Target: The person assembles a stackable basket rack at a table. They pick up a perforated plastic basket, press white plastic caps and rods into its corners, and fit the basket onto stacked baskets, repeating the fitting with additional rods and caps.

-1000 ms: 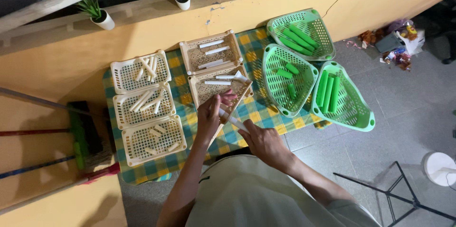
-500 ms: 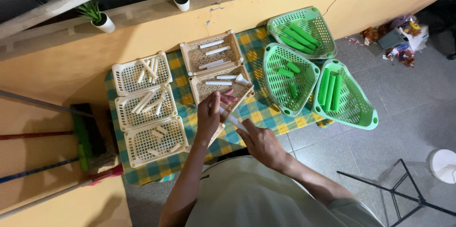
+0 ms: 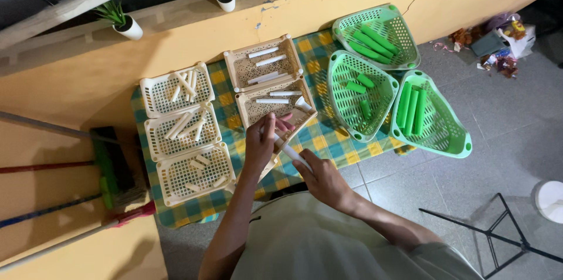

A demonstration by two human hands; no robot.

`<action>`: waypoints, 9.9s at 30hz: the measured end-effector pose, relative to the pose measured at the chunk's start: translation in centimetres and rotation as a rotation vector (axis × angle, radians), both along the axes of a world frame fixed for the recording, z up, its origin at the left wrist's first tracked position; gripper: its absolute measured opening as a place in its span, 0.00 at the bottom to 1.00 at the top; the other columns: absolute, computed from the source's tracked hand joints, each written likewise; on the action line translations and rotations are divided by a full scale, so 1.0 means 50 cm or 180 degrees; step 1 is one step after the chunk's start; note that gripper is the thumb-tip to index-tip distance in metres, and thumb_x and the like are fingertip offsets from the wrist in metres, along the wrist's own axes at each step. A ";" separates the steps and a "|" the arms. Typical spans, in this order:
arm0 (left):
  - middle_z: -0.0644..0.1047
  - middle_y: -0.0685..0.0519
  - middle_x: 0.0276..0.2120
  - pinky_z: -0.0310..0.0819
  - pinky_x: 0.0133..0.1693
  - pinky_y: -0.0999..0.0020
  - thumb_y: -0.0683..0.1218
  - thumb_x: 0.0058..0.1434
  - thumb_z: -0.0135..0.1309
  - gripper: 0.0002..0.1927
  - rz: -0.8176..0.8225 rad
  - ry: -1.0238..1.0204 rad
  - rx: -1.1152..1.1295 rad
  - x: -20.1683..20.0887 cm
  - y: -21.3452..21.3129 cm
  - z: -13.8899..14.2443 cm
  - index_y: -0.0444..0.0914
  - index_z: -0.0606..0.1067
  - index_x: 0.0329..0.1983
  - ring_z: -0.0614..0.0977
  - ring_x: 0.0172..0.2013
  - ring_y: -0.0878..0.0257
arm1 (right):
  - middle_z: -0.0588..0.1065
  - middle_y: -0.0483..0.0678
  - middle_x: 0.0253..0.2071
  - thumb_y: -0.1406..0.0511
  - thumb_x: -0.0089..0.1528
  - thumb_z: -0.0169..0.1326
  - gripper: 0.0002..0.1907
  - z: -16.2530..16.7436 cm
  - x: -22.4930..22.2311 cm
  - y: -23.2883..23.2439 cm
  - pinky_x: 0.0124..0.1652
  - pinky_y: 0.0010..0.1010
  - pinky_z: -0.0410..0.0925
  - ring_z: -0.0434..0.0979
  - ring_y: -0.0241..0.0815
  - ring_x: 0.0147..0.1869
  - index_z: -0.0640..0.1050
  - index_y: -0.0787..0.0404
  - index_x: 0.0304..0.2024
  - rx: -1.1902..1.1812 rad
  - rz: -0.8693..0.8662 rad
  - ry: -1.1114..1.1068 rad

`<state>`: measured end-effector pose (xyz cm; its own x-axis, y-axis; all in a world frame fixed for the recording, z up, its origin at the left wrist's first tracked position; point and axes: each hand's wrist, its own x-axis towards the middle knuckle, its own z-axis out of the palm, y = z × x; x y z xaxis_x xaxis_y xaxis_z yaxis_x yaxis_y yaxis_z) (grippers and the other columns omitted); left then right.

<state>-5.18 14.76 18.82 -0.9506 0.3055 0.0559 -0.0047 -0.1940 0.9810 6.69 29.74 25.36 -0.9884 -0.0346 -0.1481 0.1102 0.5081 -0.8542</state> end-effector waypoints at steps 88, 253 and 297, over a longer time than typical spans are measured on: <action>0.55 0.43 0.78 0.53 0.71 0.40 0.60 0.64 0.56 0.43 -0.0260 0.0980 -0.1657 0.013 -0.133 0.105 0.45 0.53 0.78 0.58 0.77 0.42 | 0.75 0.56 0.21 0.49 0.69 0.49 0.20 0.025 0.007 0.009 0.29 0.52 0.70 0.79 0.61 0.26 0.74 0.59 0.46 0.0775 0.1557 -0.0011; 0.57 0.40 0.70 0.73 0.59 0.47 0.48 0.60 0.59 0.31 0.1317 0.0312 -0.2232 0.030 0.028 -0.256 0.44 0.64 0.66 0.65 0.68 0.39 | 0.81 0.48 0.42 0.68 0.66 0.55 0.16 -0.420 -0.243 0.255 0.40 0.28 0.78 0.85 0.36 0.40 0.78 0.62 0.56 -0.0569 0.0555 -0.0081; 0.57 0.42 0.69 0.77 0.57 0.50 0.47 0.61 0.57 0.29 0.1199 0.0062 -0.1956 0.039 0.039 -0.209 0.45 0.66 0.65 0.71 0.63 0.45 | 0.80 0.49 0.49 0.69 0.65 0.57 0.15 -0.417 -0.215 0.272 0.40 0.27 0.79 0.85 0.36 0.42 0.79 0.62 0.55 -0.0655 0.0595 0.0351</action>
